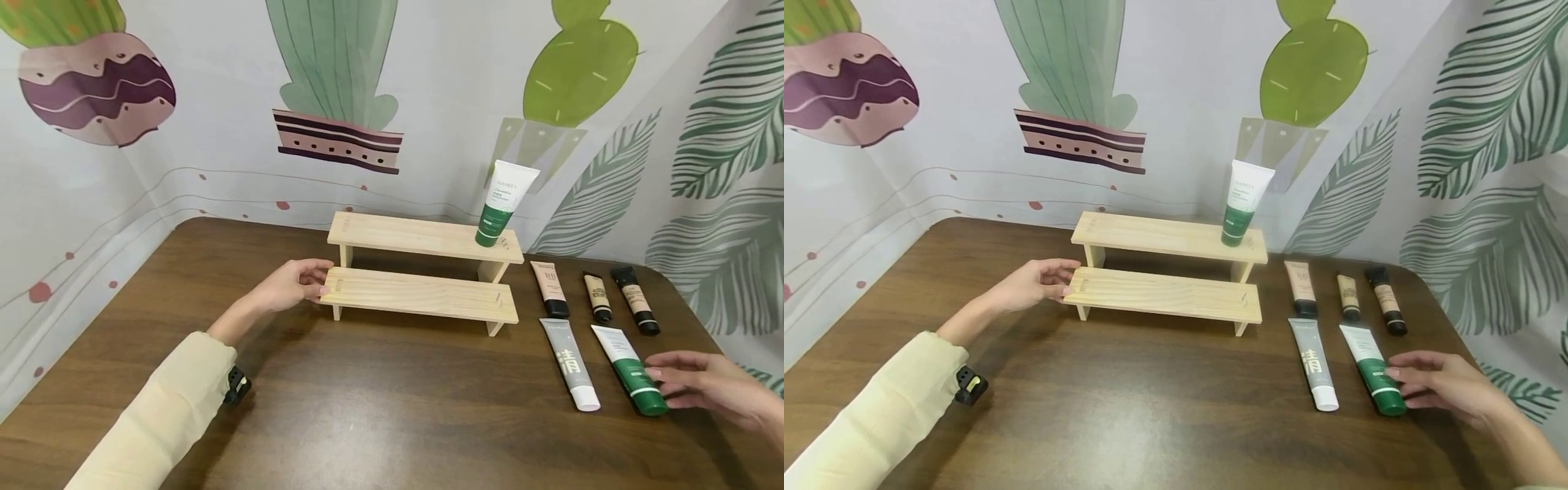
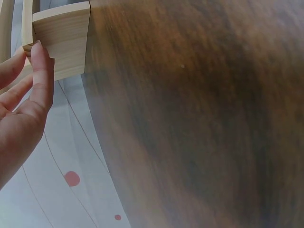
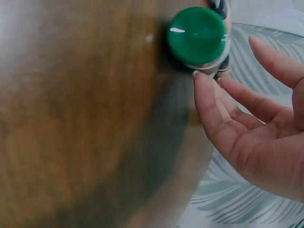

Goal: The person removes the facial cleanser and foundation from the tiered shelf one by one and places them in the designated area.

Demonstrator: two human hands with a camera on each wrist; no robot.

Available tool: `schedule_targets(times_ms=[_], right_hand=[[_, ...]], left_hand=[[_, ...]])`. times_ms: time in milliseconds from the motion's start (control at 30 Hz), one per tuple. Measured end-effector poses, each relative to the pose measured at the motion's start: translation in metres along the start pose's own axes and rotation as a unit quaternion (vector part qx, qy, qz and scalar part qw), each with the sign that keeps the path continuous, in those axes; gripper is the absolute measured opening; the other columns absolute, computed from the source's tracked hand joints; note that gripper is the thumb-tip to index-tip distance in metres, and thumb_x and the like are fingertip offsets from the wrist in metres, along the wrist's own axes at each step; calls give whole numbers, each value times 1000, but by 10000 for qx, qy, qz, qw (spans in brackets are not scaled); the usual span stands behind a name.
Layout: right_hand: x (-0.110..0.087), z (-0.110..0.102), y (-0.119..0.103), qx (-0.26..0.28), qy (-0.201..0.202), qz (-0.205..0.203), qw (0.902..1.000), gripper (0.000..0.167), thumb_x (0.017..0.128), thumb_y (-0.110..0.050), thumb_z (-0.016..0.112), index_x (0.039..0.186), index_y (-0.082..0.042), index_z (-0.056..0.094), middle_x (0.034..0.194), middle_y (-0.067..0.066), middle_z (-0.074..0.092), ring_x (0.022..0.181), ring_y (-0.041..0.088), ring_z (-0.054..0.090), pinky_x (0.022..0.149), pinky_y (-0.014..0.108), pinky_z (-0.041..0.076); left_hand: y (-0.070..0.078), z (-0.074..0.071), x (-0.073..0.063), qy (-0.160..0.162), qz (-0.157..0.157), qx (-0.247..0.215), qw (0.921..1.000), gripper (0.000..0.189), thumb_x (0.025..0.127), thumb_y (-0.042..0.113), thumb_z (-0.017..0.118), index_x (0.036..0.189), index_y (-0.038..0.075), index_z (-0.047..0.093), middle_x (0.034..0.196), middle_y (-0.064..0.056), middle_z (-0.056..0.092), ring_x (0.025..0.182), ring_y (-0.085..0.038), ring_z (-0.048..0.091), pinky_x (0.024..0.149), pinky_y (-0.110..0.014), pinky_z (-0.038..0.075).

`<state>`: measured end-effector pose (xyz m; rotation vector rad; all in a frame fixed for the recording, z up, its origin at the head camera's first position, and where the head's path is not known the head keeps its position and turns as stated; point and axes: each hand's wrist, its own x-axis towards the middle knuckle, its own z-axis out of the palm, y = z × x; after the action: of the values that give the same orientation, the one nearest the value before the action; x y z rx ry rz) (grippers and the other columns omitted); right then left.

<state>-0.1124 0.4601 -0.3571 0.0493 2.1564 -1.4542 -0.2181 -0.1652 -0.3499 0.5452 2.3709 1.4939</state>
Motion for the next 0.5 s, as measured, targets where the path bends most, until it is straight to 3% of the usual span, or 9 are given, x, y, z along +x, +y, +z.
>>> schedule_targets(times_ms=[300, 500], right_hand=[[9, 0, -45, -401, 264, -1149, 9922, 38, 92, 4, 48, 105, -29, 60, 98, -5, 65, 83, 20, 62, 69, 34, 56], [29, 22, -94, -998, 736, -1218, 9848, 25, 90, -3, 56, 109, -20, 56, 99, -3, 65, 86, 19, 62, 72, 34, 55]], left_hand=[[0, 0, 0, -17, -29, 54, 10000, 46, 86, -9, 54, 129, -16, 37, 106, -30, 54, 84, -23, 59, 70, -32, 56], [0, 0, 0, 7, -42, 52, 10000, 46, 86, -10, 54, 129, -16, 37, 106, -30, 54, 84, -23, 59, 70, -32, 56]])
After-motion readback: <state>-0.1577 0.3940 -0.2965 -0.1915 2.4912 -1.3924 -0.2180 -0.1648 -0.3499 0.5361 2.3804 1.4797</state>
